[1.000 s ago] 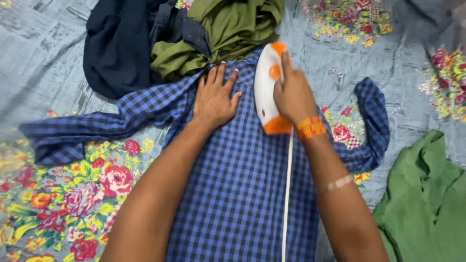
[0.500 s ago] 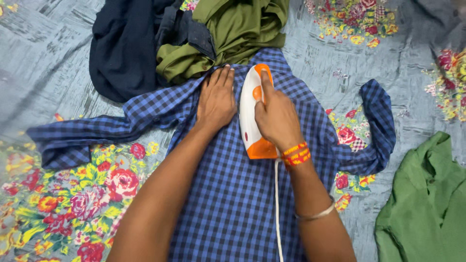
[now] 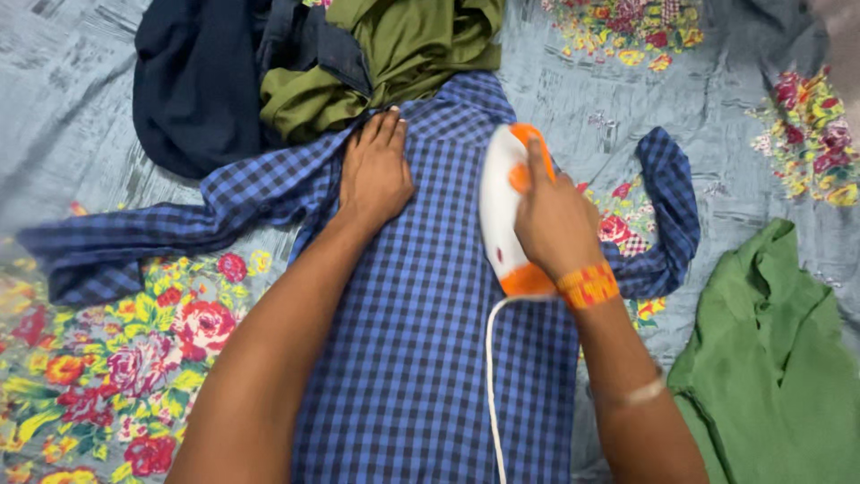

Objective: The person irons a blue checkered shirt laid on a floral bedsheet. They smooth the fabric, button the collar, and use an electric iron to press the front, sleeves, and collar areas.

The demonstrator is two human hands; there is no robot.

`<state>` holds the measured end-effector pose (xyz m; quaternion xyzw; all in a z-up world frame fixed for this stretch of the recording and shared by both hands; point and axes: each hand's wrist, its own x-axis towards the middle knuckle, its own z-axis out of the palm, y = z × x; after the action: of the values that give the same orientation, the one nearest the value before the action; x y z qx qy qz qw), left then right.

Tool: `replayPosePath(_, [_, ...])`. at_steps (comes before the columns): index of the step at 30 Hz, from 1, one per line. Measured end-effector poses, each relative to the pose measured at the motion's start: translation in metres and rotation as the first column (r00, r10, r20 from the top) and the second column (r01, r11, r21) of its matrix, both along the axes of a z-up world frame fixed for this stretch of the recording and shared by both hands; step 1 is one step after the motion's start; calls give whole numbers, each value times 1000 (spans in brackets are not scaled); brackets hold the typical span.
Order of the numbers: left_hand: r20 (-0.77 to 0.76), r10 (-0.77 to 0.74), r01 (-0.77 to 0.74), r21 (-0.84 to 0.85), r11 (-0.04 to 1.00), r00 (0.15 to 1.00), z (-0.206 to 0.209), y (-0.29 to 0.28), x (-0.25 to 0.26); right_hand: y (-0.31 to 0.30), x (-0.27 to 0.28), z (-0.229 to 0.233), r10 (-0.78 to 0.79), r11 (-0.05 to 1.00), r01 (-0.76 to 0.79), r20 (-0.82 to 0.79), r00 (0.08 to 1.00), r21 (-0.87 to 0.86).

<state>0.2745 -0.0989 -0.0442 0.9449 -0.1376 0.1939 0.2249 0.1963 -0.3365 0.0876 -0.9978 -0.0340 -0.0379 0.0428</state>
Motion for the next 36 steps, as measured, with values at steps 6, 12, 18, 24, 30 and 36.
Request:
replayPosePath(6, [-1,5,-5,20,1000,1000,3,-2,2,-25,-81,5,-251,967,244,-113,961,-74])
replayPosePath(12, [-6,-4,5,21,1000,1000,8,-2,-1,-25,-29,-9,-141,990,138,88,986,44])
replayPosePath(18, [-12,-2,2,27,1000,1000,11,-1,0,-21,-19,-4,-88,992,81,83,993,93])
replayPosePath(24, [-52,-3,5,34,999,999,-4,0,4,6,-164,10,-124,956,154,-131,984,250])
replayPosePath(30, [-74,-71,74,37,997,995,5,4,17,30,-203,15,-173,935,202,-120,978,292])
replayPosePath(36, [-53,-215,217,26,976,975,32,-6,-44,8,-89,-10,-180,931,182,-33,983,316])
